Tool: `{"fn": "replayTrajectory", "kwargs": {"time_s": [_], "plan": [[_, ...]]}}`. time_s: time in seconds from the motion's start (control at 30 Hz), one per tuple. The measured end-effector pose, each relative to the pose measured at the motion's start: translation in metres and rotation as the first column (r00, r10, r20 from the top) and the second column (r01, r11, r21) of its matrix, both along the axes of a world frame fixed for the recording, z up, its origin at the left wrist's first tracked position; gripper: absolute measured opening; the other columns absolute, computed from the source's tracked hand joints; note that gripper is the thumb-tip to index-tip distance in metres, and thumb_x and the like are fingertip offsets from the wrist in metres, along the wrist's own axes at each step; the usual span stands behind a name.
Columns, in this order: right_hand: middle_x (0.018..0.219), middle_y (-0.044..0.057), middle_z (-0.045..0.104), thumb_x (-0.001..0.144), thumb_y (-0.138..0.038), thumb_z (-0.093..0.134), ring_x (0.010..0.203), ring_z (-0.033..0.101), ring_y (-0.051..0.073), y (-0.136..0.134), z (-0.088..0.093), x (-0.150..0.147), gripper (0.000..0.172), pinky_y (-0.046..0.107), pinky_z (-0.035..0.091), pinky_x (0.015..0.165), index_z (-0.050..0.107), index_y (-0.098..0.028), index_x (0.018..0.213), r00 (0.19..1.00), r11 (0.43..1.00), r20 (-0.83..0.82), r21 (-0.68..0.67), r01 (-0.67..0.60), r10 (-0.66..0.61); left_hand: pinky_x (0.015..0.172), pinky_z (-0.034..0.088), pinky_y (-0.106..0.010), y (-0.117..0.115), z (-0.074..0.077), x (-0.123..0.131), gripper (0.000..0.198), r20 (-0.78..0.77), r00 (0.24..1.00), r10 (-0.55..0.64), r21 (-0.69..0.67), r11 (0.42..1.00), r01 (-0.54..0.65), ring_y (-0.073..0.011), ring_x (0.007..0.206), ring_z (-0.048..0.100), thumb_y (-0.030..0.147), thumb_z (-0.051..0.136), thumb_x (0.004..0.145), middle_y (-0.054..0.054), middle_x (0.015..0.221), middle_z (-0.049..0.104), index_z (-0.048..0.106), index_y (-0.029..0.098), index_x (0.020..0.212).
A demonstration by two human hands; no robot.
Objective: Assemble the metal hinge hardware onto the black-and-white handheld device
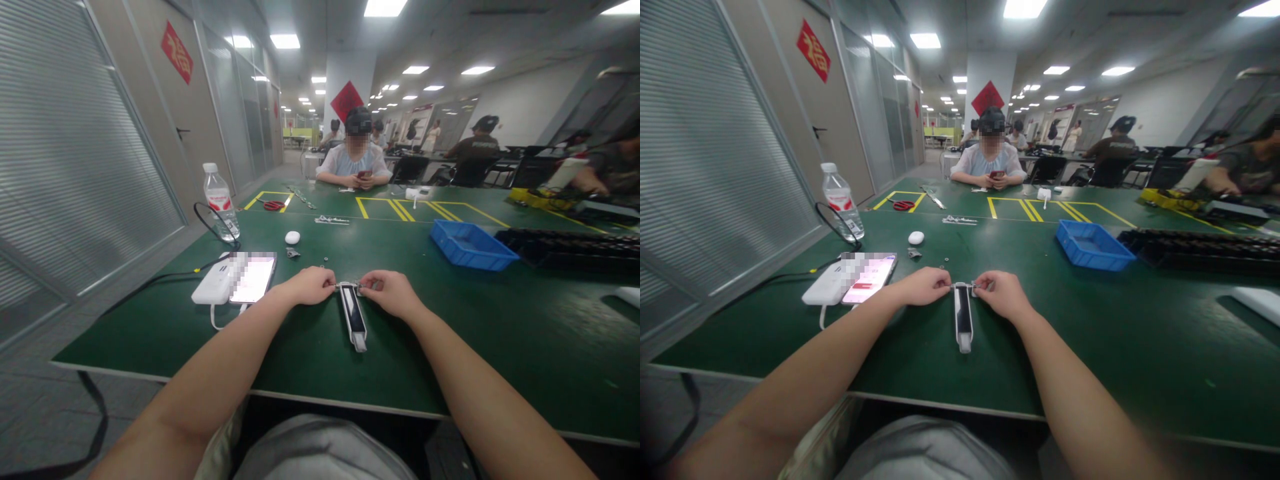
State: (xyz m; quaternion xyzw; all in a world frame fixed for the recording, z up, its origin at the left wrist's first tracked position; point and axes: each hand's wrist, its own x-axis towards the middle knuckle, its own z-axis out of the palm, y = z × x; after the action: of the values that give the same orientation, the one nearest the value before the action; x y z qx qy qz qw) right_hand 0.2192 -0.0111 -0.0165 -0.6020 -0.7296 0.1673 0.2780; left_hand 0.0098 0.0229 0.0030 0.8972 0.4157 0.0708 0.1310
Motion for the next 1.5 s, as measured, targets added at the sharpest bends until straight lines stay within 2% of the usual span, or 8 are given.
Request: {"fn": "replayTrajectory", "kwargs": {"time_s": [0.27,0.5,0.8,1.5], "plan": [[0.073,0.001,0.067,0.070,-0.027,0.064,0.057,0.056,0.011,-0.0005,0.0013,-0.0010,0.017,0.024,0.043,0.058,0.070,-0.017,0.082,0.998,1.000,-0.055,-0.001,-0.007,0.007,0.064,0.043,-0.023,-0.0004,-0.0003,0.0001,0.016,0.009,1.000,0.001,-0.005,1.000,-0.001,-0.0157,0.074,0.059,0.024,0.051,0.082,-0.004,0.084,0.066,0.064,0.015,0.088],[0.074,0.002,0.069,0.069,-0.025,0.066,0.063,0.061,0.013,0.0022,-0.0024,0.0014,0.018,0.024,0.046,0.063,0.071,-0.017,0.084,0.993,0.998,-0.117,-0.064,0.007,-0.014,0.066,0.043,-0.024,0.0003,-0.0011,0.0005,0.018,-0.005,1.000,-0.005,0.006,1.000,0.005,-0.0167,0.075,0.059,0.025,0.050,0.082,-0.005,0.085,0.067,0.064,0.016,0.089],[0.071,0.001,0.068,0.069,-0.028,0.066,0.056,0.056,0.012,0.0000,0.0014,0.0001,0.016,0.024,0.042,0.058,0.072,-0.019,0.080,0.999,0.999,0.020,0.003,0.032,-0.032,0.065,0.043,-0.023,0.0001,-0.0009,-0.0004,0.018,0.005,1.000,-0.009,0.004,1.000,0.009,-0.0160,0.076,0.059,0.025,0.050,0.082,-0.005,0.085,0.067,0.064,0.015,0.088],[0.072,0.001,0.068,0.070,-0.028,0.065,0.059,0.056,0.012,0.0005,0.0007,0.0007,0.015,0.024,0.042,0.059,0.072,-0.019,0.080,0.999,1.000,0.043,-0.001,0.015,-0.015,0.063,0.043,-0.022,0.0005,0.0001,-0.0017,0.019,0.037,0.999,-0.016,-0.032,0.999,0.018,-0.0153,0.073,0.060,0.026,0.052,0.081,-0.004,0.082,0.067,0.065,0.015,0.088]]}}
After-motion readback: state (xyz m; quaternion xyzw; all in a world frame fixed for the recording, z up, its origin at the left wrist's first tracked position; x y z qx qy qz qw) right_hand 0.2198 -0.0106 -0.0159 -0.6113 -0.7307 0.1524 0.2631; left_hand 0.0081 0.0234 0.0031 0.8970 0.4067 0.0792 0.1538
